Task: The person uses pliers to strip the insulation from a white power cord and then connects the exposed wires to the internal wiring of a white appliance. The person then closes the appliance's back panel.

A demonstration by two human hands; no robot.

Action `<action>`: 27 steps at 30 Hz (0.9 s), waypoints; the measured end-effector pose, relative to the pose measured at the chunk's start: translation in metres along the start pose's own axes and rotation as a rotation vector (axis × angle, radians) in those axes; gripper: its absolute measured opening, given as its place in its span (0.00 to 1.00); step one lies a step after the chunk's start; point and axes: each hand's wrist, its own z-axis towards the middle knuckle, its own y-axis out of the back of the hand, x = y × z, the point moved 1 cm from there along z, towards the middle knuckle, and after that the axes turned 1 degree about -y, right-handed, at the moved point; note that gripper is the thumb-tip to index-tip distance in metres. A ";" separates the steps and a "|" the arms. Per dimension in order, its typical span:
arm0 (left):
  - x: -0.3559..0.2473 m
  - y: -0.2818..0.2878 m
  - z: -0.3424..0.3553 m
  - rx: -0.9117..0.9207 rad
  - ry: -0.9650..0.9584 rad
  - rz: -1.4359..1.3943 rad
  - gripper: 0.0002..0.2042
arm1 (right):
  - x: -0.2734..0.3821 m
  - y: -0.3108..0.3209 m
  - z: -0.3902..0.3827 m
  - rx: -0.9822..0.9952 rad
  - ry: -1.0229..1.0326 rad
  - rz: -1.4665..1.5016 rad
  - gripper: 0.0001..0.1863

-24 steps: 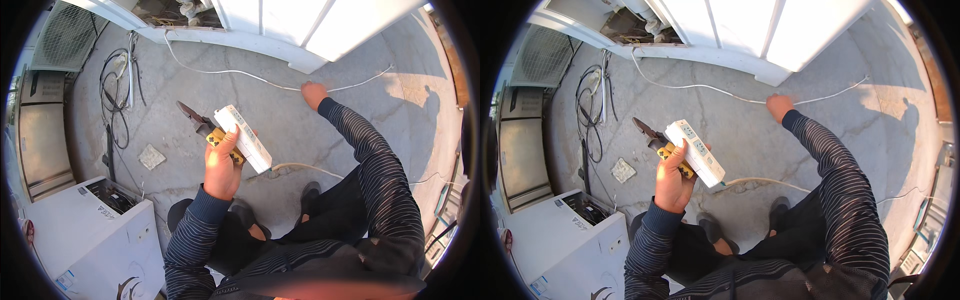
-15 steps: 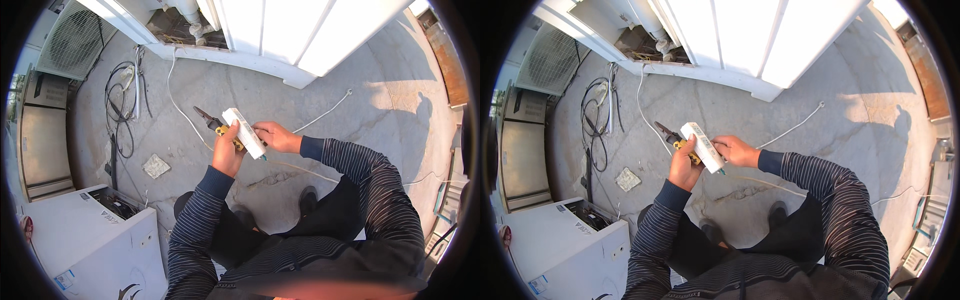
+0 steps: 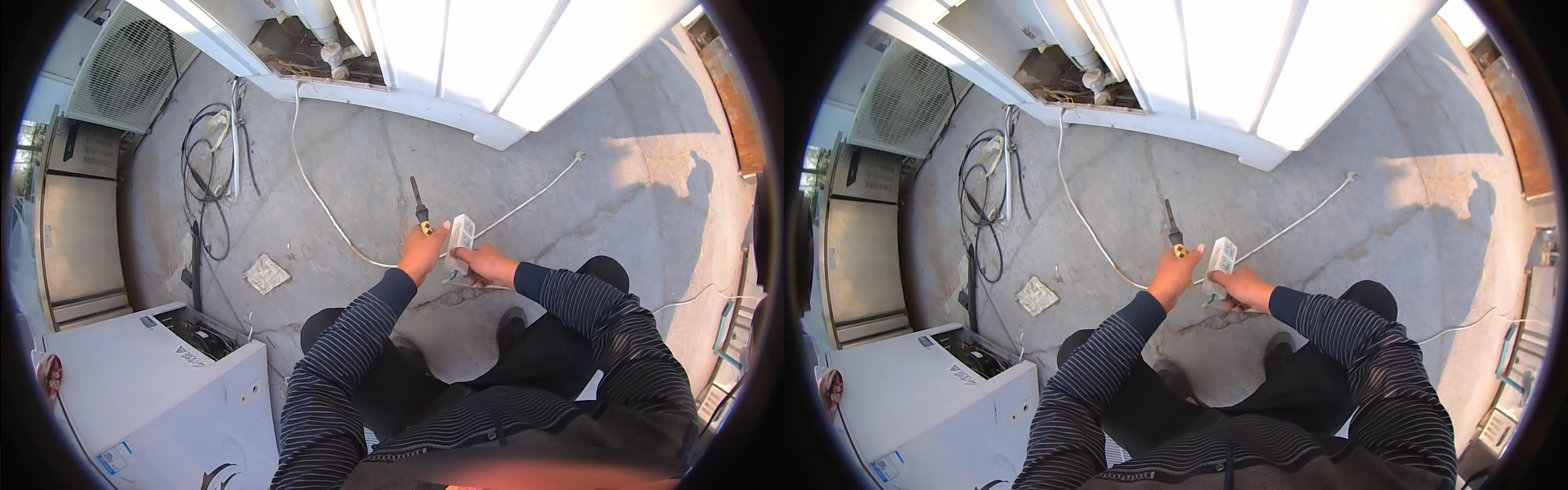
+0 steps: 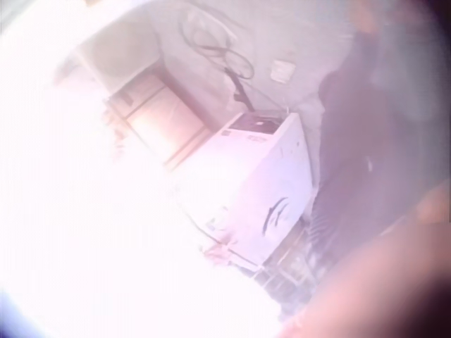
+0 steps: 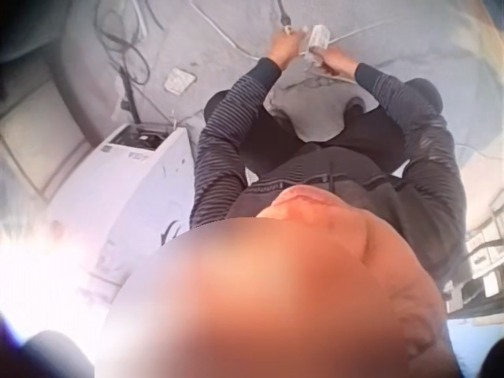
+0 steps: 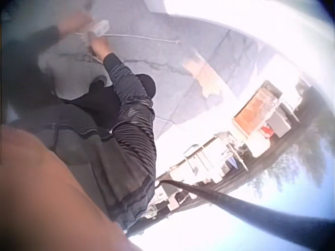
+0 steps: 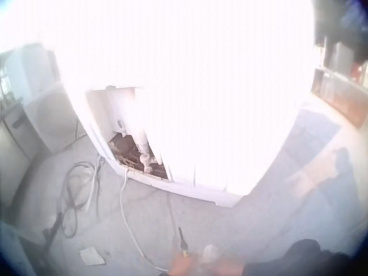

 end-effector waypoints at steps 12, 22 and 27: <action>-0.050 0.001 -0.041 -0.055 -0.296 0.637 0.27 | 0.064 -0.003 -0.012 -0.082 0.490 0.343 0.32; -0.020 -0.003 0.015 0.275 -0.250 0.086 0.25 | 0.057 0.038 -0.072 -0.135 0.383 0.564 0.17; 0.056 -0.068 0.068 0.184 -0.482 0.467 0.23 | 0.059 0.016 -0.099 0.040 0.468 0.474 0.29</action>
